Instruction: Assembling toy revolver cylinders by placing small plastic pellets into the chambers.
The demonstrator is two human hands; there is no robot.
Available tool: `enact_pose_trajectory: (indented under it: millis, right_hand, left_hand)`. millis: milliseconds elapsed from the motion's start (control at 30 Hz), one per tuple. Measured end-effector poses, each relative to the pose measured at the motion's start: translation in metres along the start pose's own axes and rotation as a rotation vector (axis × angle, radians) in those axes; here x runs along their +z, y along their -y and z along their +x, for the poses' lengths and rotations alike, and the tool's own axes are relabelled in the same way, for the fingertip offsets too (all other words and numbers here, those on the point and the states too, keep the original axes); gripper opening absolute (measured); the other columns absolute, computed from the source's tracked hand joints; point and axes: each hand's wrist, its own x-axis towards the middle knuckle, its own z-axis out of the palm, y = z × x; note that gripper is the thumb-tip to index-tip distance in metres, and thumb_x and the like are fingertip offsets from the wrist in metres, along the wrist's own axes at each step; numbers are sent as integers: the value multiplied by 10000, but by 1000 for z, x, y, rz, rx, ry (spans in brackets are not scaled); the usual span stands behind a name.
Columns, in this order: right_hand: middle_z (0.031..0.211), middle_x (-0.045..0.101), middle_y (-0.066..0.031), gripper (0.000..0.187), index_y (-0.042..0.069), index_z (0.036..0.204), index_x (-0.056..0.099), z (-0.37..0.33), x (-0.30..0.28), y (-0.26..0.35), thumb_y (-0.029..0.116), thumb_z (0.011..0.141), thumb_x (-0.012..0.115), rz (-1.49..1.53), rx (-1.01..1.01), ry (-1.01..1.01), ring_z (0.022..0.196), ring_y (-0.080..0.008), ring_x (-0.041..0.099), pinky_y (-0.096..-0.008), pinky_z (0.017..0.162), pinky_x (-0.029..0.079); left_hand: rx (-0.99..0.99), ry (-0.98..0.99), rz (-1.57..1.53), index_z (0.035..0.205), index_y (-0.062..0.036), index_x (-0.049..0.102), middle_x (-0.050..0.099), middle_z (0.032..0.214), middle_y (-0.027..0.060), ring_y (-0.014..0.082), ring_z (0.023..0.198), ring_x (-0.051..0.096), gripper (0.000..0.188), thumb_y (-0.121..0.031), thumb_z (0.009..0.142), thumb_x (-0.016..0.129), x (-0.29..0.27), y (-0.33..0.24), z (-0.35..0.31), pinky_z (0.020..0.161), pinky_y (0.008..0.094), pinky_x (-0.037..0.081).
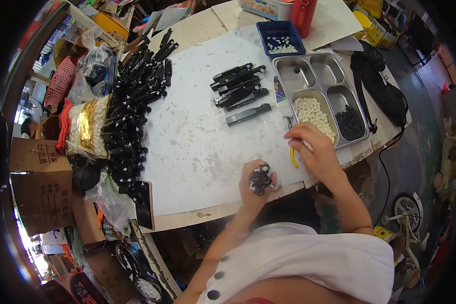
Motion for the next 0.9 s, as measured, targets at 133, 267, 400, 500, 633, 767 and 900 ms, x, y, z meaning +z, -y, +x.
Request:
enact_pose_trajectory:
  millis: [133,267,400,500,633,767,900]
  right_hand:
    - [949,610,-117,140,0,918,632,4,6,-10,23,782,655,-304,-72,-104,889,-270,593,-337,777,472]
    - [911,602,-115,127,22,907,621,8,28,-13,59,788,647,-269,-131,40,880,-303,579,-374,769,470]
    - [919,606,-96,172,51,930,625,31,61,-29,116,775,658,-135,-194,343,896,-290,586,-370,771,473]
    - [913,606,-84,175,73,928,630,54,85,-40,134,767,662,-65,-214,482,903,-280,588,-369,761,476]
    - [898,608,-78,176,81,927,632,78,107,-47,134,761,660,-95,-397,546,890,-279,594,-363,751,480]
    - [896,637,-74,168,60,926,640,81,115,-50,138,779,664,-151,-375,636,830,-264,620,-339,745,494]
    - [879,644,-60,189,19,959,636,65,72,-19,64,779,677,309,53,356,774,-169,629,-288,707,496]
  left_hand:
    - [2,-2,7,1067,-34,537,571,993,94,165,821,567,420,57,707,733,-2,0,-1,718,259,473]
    - [25,15,17,1074,-31,533,570,993,99,183,824,568,429,59,701,725,-1,2,-3,726,262,469]
    - [41,48,-49,1073,-31,528,567,986,112,212,845,573,434,28,694,732,-4,6,-5,755,284,469]
    - [-12,-39,43,1126,-33,520,566,1023,163,295,859,606,516,69,650,692,-2,1,-6,738,337,504]
    - [-26,-32,-30,1064,-41,528,564,984,121,232,865,582,440,23,683,739,0,0,-6,768,302,477]
    - [-5,7,-7,1061,-38,525,561,988,128,239,863,583,449,49,673,735,-1,0,-5,756,304,483]
    - [12,12,-29,1062,-36,525,564,1000,130,243,860,584,458,56,667,737,-1,1,-4,748,309,487]
